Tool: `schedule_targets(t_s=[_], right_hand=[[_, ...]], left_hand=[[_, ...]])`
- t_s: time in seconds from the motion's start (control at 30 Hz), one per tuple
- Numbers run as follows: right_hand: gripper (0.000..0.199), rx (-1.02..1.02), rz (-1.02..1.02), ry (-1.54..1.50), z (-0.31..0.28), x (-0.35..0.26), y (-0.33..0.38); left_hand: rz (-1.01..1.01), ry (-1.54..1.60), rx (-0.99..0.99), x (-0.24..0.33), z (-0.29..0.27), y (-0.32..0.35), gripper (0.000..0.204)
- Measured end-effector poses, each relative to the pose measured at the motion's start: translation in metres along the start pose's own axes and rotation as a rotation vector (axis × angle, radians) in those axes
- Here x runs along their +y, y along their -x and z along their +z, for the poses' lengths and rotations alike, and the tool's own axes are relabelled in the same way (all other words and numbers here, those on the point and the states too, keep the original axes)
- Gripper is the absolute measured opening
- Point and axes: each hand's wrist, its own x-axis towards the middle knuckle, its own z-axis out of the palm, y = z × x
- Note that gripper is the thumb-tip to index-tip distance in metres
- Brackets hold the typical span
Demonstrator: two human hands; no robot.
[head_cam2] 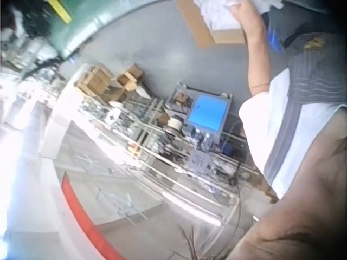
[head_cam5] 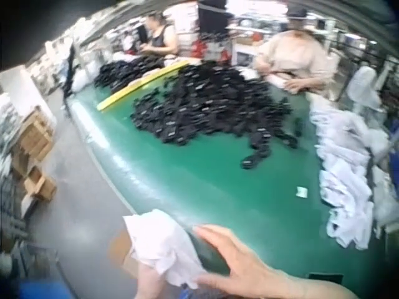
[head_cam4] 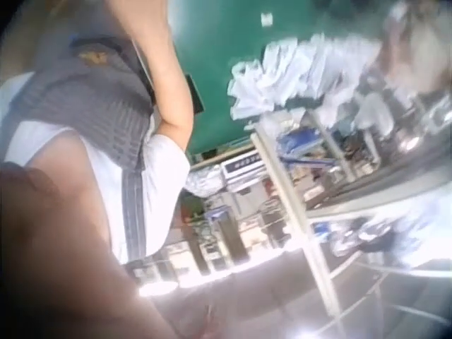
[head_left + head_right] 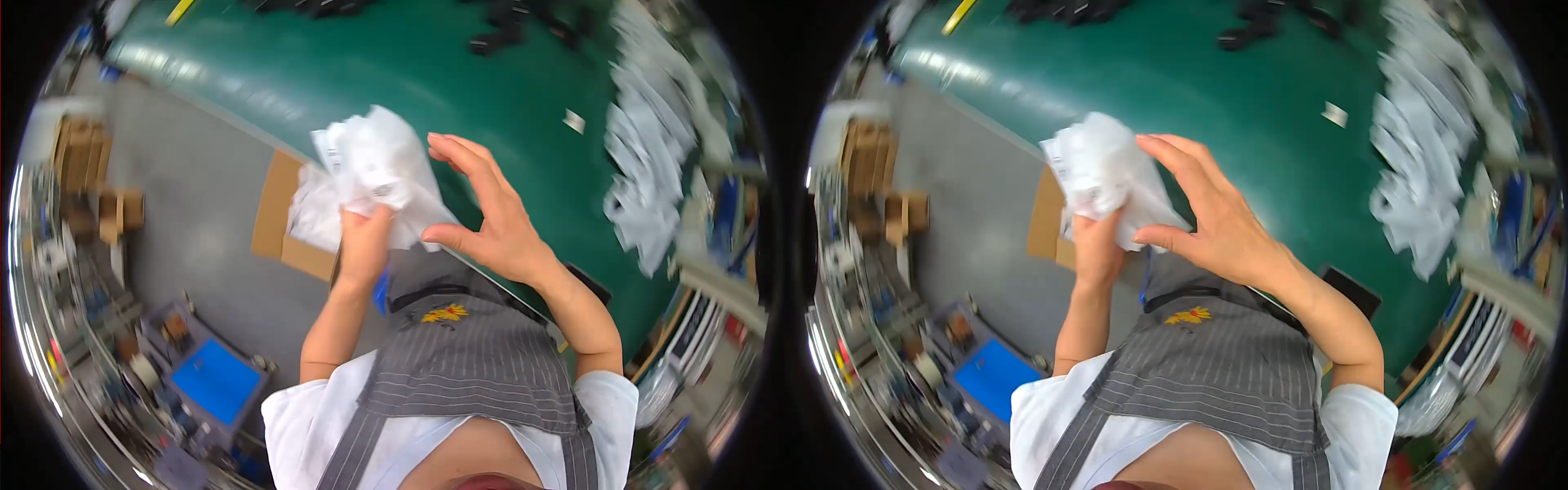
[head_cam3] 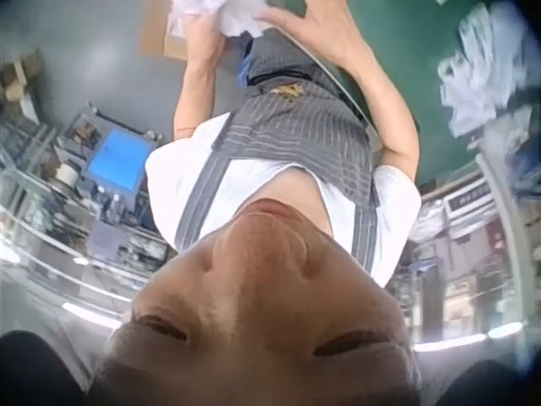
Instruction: Sorting and checking small white plastic bags at a factory workbench.
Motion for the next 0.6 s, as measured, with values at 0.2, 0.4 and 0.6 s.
schedule_targets(t_s=[0.2,0.4,0.6], right_hand=[[0.064,0.555,0.43,-0.249,-0.074,0.036,0.116],[0.049,0.766,0.55,0.037,-0.086,0.063,0.178],[0.03,0.655,0.627,0.075,-0.087,0.074,0.198]], left_hand=[[-0.299,-0.02,-0.514,-0.055,0.141,0.029,0.041],[-0.437,-0.214,-0.633,-0.084,0.159,0.046,0.049],[0.342,-0.82,-0.451,-0.063,0.135,0.035,0.055]])
